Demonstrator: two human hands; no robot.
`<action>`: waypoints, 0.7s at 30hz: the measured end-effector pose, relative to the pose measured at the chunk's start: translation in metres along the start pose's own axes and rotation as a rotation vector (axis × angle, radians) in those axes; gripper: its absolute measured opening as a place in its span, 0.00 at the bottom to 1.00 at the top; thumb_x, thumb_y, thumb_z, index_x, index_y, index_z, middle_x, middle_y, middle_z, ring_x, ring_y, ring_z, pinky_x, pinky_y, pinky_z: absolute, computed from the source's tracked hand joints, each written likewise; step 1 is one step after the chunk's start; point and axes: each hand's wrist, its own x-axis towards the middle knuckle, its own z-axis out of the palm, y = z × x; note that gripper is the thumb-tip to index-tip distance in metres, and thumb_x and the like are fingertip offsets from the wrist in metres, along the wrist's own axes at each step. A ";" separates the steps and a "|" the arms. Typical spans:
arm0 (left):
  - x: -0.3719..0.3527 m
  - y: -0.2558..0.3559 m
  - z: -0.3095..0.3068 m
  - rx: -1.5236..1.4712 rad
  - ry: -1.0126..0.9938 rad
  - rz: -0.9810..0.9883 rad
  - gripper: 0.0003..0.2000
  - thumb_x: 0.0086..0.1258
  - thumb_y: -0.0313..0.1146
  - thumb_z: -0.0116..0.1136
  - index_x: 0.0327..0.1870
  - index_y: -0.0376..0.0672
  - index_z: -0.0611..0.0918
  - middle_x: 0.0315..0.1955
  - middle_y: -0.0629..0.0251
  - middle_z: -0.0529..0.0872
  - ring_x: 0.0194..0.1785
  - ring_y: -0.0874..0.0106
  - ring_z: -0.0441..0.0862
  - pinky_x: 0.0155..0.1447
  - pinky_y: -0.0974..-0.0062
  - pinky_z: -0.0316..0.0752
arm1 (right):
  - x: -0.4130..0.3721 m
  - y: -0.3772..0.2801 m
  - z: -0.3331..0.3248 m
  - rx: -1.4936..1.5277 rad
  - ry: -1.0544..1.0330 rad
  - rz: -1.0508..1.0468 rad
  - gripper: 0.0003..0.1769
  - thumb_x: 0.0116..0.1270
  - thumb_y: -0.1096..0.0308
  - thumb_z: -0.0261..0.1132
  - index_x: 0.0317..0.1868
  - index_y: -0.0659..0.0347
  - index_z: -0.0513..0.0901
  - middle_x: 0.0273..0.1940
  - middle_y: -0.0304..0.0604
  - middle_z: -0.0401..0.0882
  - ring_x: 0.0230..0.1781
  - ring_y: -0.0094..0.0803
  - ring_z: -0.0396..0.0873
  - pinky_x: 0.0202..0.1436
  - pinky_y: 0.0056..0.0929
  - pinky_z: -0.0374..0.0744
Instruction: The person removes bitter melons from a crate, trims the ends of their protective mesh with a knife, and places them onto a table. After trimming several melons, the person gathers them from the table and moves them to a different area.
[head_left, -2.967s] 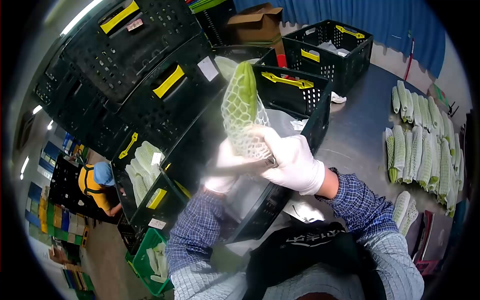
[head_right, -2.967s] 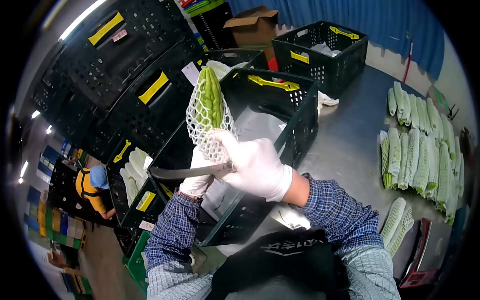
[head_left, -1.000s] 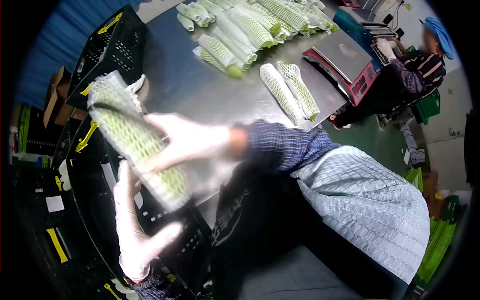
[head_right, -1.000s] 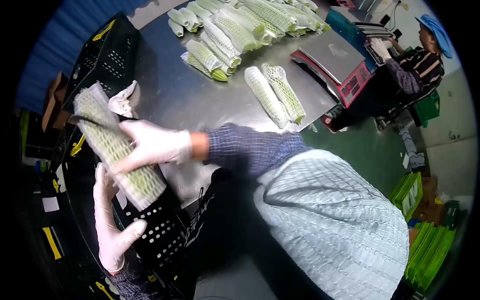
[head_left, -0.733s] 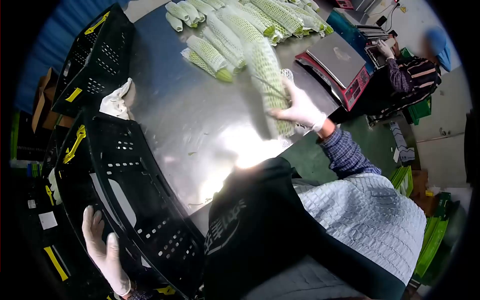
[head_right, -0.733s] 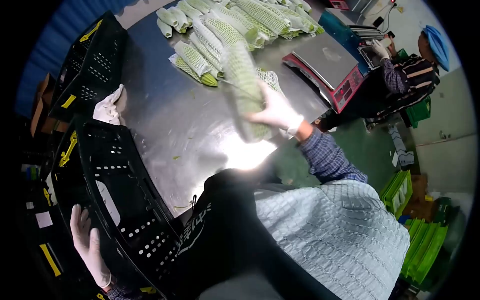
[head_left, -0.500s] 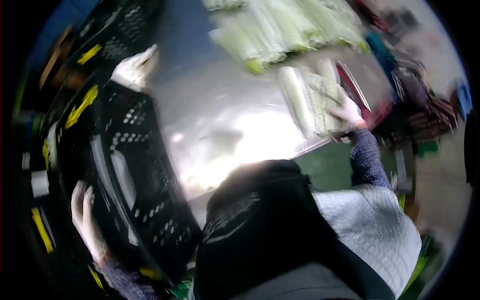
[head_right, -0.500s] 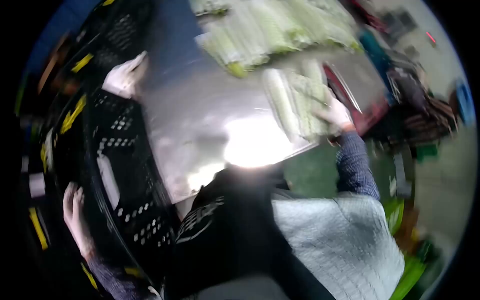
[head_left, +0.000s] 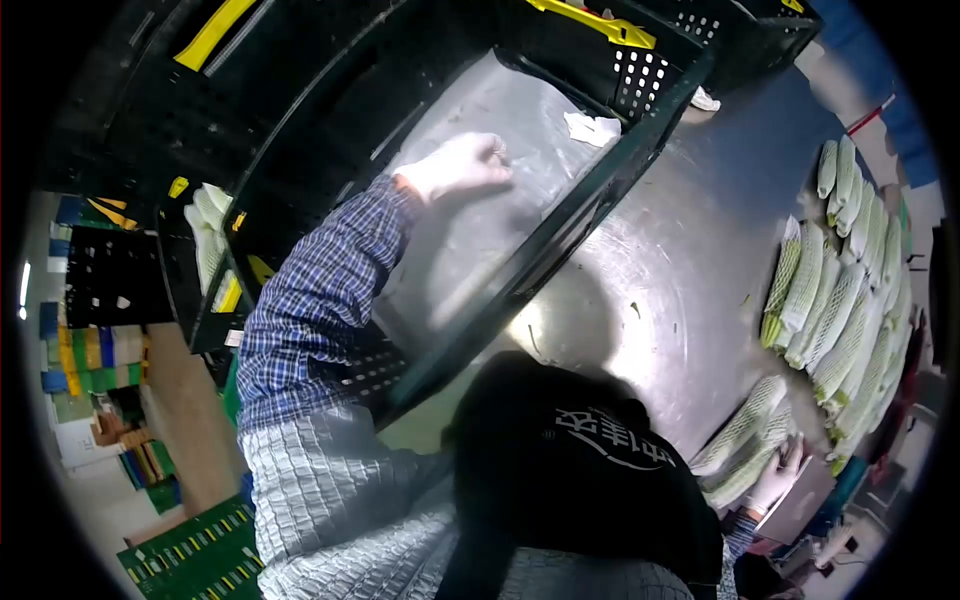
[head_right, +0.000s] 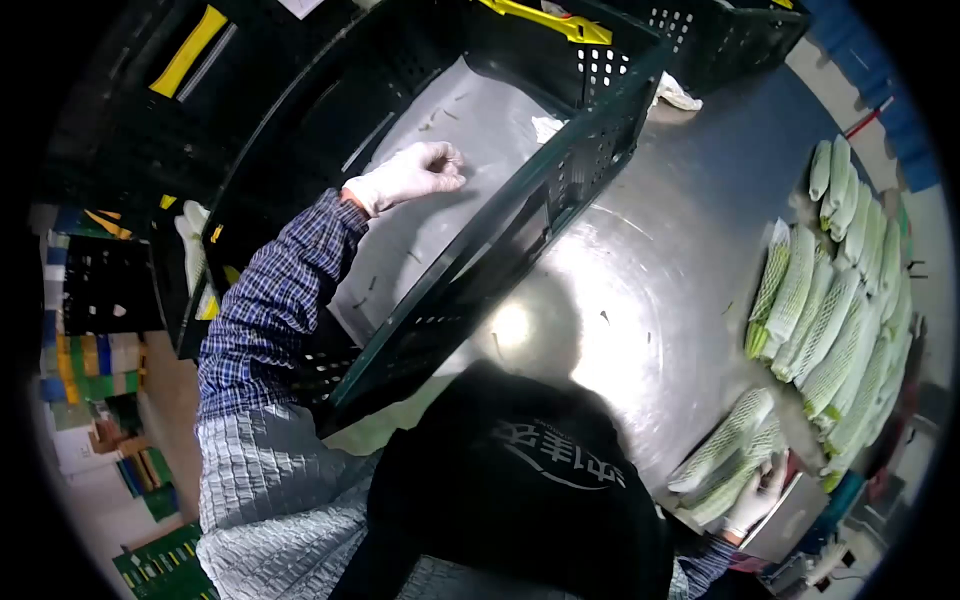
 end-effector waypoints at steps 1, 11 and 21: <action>0.011 -0.005 0.010 0.035 -0.053 0.013 0.13 0.65 0.37 0.67 0.44 0.38 0.81 0.34 0.62 0.83 0.41 0.69 0.79 0.52 0.71 0.76 | 0.003 -0.011 0.009 -0.036 -0.035 -0.003 0.31 0.69 0.88 0.53 0.73 0.68 0.67 0.67 0.51 0.75 0.64 0.32 0.75 0.68 0.26 0.71; 0.070 -0.028 0.092 -0.073 -0.329 0.212 0.28 0.62 0.50 0.69 0.51 0.32 0.79 0.46 0.48 0.86 0.48 0.59 0.85 0.55 0.66 0.77 | 0.009 -0.148 0.067 -0.360 -0.209 -0.087 0.28 0.66 0.84 0.62 0.68 0.63 0.75 0.49 0.39 0.81 0.39 0.21 0.78 0.45 0.19 0.77; 0.092 -0.020 0.135 0.074 -0.101 0.137 0.28 0.62 0.54 0.66 0.34 0.27 0.85 0.22 0.47 0.83 0.26 0.59 0.82 0.37 0.61 0.77 | 0.009 -0.150 0.102 -0.517 -0.192 -0.347 0.28 0.58 0.79 0.67 0.62 0.60 0.80 0.58 0.52 0.80 0.61 0.47 0.77 0.67 0.41 0.72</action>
